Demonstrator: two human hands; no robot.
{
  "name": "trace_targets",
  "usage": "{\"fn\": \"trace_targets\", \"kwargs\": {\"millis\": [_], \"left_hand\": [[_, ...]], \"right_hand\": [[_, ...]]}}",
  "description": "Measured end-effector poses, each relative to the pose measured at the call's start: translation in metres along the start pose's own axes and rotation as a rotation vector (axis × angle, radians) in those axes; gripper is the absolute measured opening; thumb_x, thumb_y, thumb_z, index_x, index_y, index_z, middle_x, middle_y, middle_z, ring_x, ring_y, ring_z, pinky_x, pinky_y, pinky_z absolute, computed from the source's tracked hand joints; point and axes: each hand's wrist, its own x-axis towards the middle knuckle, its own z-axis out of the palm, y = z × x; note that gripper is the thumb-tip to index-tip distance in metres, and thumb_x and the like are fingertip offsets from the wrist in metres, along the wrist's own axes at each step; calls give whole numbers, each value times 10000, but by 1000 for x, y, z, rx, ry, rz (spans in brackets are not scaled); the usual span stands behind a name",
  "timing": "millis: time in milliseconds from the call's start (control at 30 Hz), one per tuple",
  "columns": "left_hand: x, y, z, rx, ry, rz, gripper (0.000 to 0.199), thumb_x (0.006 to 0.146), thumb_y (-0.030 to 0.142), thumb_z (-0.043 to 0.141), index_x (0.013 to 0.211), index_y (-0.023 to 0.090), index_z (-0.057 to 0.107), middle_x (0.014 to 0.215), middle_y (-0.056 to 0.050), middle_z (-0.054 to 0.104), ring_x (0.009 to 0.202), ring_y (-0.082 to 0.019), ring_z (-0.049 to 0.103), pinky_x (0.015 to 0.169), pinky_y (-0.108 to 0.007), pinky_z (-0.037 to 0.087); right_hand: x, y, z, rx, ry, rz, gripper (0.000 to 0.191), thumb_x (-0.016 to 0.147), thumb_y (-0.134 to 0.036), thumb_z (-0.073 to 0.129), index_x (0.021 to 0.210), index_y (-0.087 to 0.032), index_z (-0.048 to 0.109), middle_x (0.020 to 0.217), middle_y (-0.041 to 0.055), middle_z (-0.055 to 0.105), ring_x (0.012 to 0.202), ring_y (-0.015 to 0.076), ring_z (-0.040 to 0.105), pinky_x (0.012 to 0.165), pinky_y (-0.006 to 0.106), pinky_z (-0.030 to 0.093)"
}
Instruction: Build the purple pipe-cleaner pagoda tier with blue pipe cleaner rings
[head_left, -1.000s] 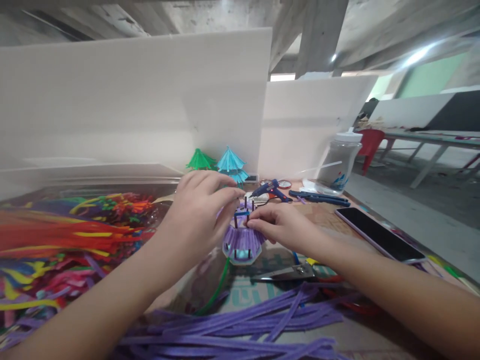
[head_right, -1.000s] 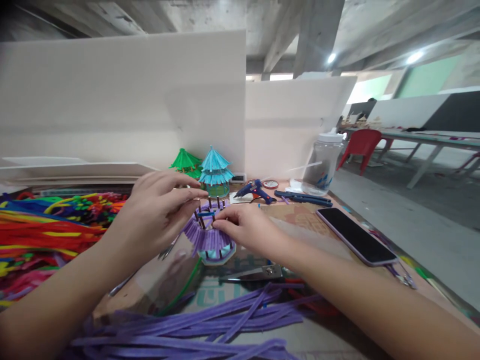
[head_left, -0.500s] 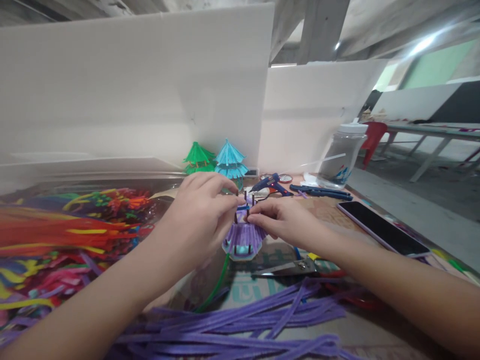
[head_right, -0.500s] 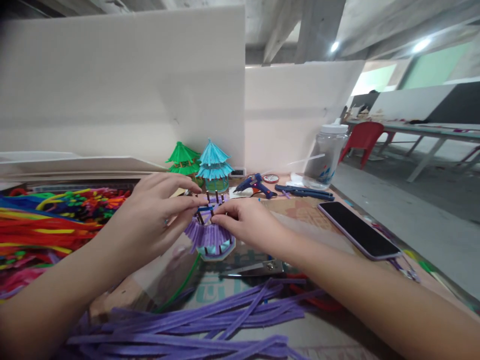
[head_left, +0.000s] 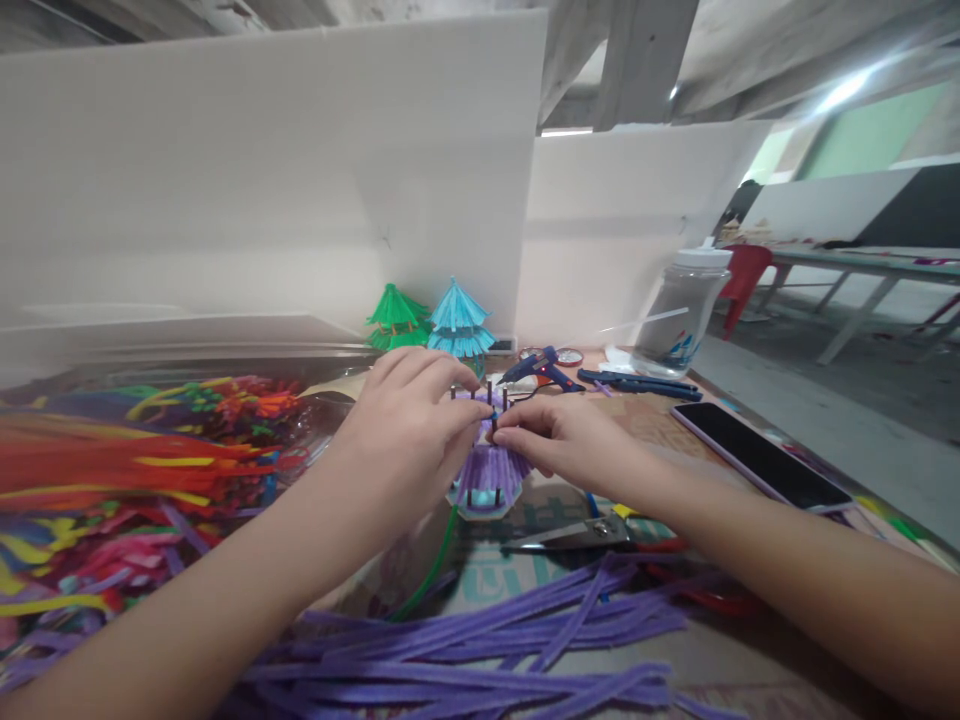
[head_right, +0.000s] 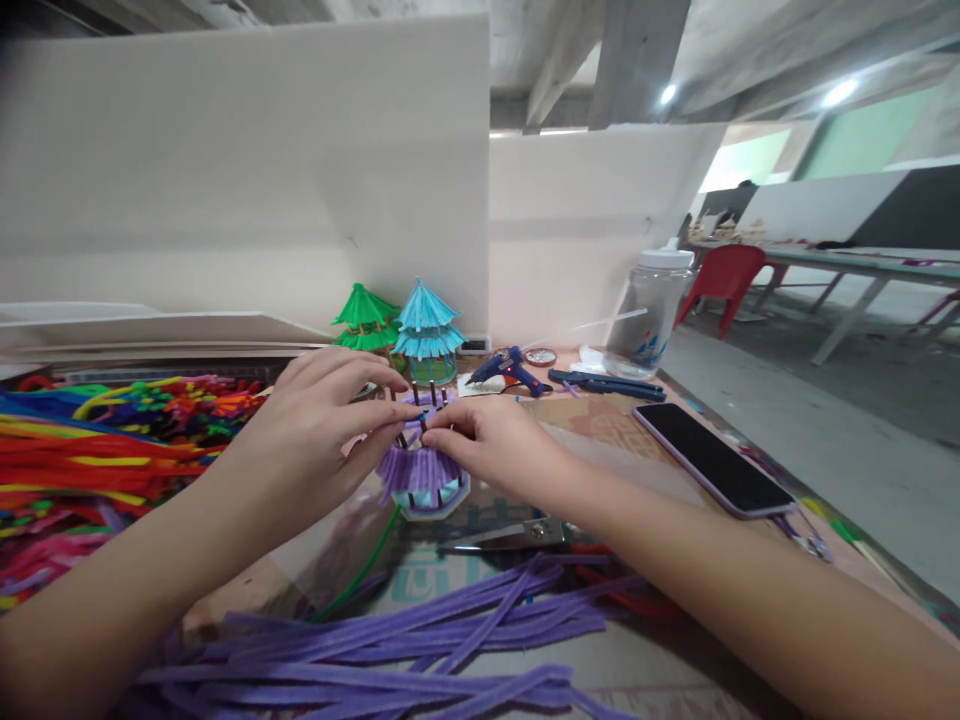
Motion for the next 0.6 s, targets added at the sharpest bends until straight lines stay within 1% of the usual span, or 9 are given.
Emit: {"fn": "trace_targets", "kwargs": {"millis": [233, 400, 500, 600], "left_hand": [[1, 2, -2, 28, 10, 24, 223, 932, 164, 565, 896, 205, 781, 1027, -83, 709, 1009, -265, 610, 906, -458, 470], [1, 3, -2, 29, 7, 24, 242, 941, 171, 552, 889, 219, 783, 1029, -76, 710, 1027, -270, 610, 919, -464, 470], [0, -1, -4, 25, 1, 9, 243, 949, 184, 533, 944, 214, 774, 1075, -85, 707, 1053, -280, 609, 936, -480, 470], [0, -7, -9, 33, 19, -2, 246, 927, 158, 535, 1005, 195, 765, 1114, -106, 702, 1066, -295, 610, 944, -503, 473]], "right_hand": [[0, 1, 0, 3, 1, -8, 201, 914, -265, 588, 809, -170, 730, 652, -15, 606, 599, 107, 496, 565, 246, 343], [0, 0, 0, 0, 6, -4, 205, 911, -274, 592, 795, -173, 728, 671, -9, 624, 613, 110, 502, 576, 247, 355], [0, 0, 0, 11, 5, 0, 210, 910, -270, 588, 784, -171, 723, 671, -7, 623, 609, 110, 499, 571, 248, 355], [0, 1, 0, 32, -7, -5, 210, 914, -273, 579, 797, -168, 718, 670, -6, 620, 607, 109, 504, 564, 244, 358]]}}
